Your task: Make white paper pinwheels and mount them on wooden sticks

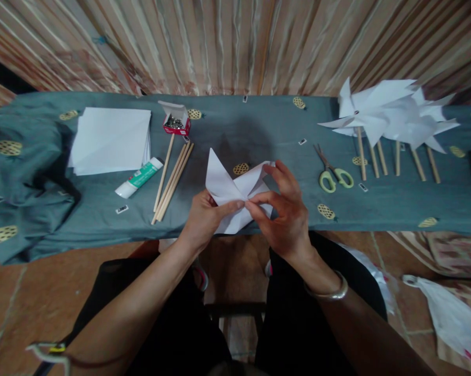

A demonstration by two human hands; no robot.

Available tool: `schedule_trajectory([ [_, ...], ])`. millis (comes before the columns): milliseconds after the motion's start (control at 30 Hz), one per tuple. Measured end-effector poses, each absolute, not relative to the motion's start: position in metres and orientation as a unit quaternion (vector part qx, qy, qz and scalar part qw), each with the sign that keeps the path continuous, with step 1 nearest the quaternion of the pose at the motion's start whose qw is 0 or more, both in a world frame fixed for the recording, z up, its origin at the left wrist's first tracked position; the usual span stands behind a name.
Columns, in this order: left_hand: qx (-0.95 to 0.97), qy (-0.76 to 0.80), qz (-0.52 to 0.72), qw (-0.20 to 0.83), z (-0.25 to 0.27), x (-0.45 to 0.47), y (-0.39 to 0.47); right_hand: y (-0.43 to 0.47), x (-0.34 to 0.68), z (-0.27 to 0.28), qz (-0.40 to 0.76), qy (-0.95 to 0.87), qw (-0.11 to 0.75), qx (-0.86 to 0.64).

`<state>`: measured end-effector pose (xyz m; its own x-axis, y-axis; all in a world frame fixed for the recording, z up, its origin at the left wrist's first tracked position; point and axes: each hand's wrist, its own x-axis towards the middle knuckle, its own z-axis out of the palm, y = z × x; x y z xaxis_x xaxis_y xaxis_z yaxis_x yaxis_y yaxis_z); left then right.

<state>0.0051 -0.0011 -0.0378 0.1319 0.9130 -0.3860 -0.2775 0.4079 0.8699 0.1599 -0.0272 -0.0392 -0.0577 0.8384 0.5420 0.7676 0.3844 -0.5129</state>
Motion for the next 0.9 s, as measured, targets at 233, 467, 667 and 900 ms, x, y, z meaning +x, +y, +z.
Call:
schedule_trajectory([
  [233, 0.322, 0.498, 0.436, 0.677, -0.0350, 0.0060, -0.0016, -0.0271, 0.1593, -0.0369, 0.047, -0.727, 0.406, -0.552],
  [467, 0.324, 0.490, 0.437, 0.681, -0.0354, 0.0056, -0.0014, -0.0279, 0.1602, -0.0382, 0.070, -0.729, 0.408, -0.545],
  [667, 0.326, 0.489, 0.439, 0.680, -0.0358, 0.0054, -0.0017, -0.0282, 0.1615, -0.0393, 0.056, -0.739, 0.409, -0.532],
  [900, 0.326, 0.485, 0.437, 0.684, -0.0364, 0.0061, -0.0016, -0.0315, 0.1595, -0.0347, 0.037, -0.748, 0.374, -0.547],
])
